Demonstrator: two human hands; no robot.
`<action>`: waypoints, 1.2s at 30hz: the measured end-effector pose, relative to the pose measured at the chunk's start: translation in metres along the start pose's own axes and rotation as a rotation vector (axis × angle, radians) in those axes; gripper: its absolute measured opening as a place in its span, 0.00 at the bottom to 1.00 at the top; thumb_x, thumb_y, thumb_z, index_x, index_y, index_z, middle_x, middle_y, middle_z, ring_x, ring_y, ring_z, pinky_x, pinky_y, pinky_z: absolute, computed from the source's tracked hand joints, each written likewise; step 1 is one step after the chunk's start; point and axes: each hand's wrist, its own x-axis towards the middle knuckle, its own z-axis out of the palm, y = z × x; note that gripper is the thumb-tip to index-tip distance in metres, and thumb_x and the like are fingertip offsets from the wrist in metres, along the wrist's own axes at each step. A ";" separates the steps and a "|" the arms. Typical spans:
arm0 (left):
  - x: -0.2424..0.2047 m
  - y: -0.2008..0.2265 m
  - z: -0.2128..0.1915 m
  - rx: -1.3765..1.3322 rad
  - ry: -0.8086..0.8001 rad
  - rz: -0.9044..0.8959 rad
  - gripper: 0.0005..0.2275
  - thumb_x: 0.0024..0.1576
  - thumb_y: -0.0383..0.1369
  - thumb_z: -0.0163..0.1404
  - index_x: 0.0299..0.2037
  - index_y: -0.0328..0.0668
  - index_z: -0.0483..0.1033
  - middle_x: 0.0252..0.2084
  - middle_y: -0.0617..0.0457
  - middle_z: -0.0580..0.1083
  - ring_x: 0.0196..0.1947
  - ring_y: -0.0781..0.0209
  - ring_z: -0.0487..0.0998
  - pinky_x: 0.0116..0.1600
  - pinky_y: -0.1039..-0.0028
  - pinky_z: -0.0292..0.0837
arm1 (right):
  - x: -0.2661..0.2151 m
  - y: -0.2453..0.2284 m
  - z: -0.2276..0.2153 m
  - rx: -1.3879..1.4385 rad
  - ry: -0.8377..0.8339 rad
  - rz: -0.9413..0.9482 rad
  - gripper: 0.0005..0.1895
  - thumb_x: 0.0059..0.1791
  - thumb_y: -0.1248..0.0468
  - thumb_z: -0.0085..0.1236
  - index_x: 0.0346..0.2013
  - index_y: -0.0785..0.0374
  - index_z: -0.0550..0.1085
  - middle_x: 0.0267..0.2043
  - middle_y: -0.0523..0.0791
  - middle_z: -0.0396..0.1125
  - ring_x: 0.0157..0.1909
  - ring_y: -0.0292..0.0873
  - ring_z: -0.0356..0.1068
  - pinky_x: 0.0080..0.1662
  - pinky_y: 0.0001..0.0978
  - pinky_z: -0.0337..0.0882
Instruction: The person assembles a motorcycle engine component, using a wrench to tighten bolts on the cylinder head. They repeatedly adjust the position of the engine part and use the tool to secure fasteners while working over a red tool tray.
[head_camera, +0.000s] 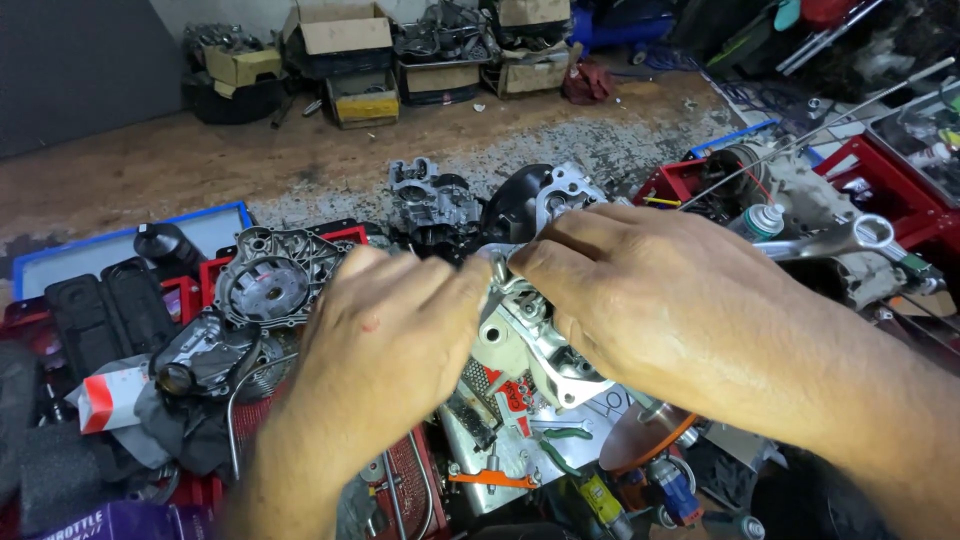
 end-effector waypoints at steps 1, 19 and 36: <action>0.000 0.002 -0.001 -0.001 -0.001 0.002 0.13 0.60 0.29 0.55 0.53 0.35 0.79 0.30 0.54 0.76 0.29 0.59 0.74 0.43 0.60 0.69 | -0.001 0.000 0.000 0.000 0.000 0.002 0.12 0.50 0.69 0.52 0.48 0.68 0.74 0.35 0.48 0.71 0.36 0.51 0.72 0.45 0.43 0.76; -0.005 -0.016 0.057 0.006 0.078 -0.043 0.14 0.67 0.44 0.45 0.39 0.43 0.76 0.26 0.57 0.74 0.23 0.61 0.73 0.31 0.67 0.66 | -0.043 -0.005 0.012 -0.393 -0.229 0.221 0.36 0.46 0.50 0.63 0.65 0.58 0.65 0.31 0.41 0.75 0.29 0.40 0.80 0.34 0.41 0.85; 0.000 -0.028 0.054 -0.252 0.147 0.096 0.12 0.66 0.37 0.47 0.36 0.36 0.75 0.24 0.55 0.74 0.22 0.59 0.75 0.29 0.65 0.63 | -0.026 0.065 0.023 -0.541 0.017 -0.185 0.32 0.63 0.36 0.49 0.21 0.46 0.61 0.10 0.32 0.54 0.12 0.34 0.63 0.23 0.32 0.74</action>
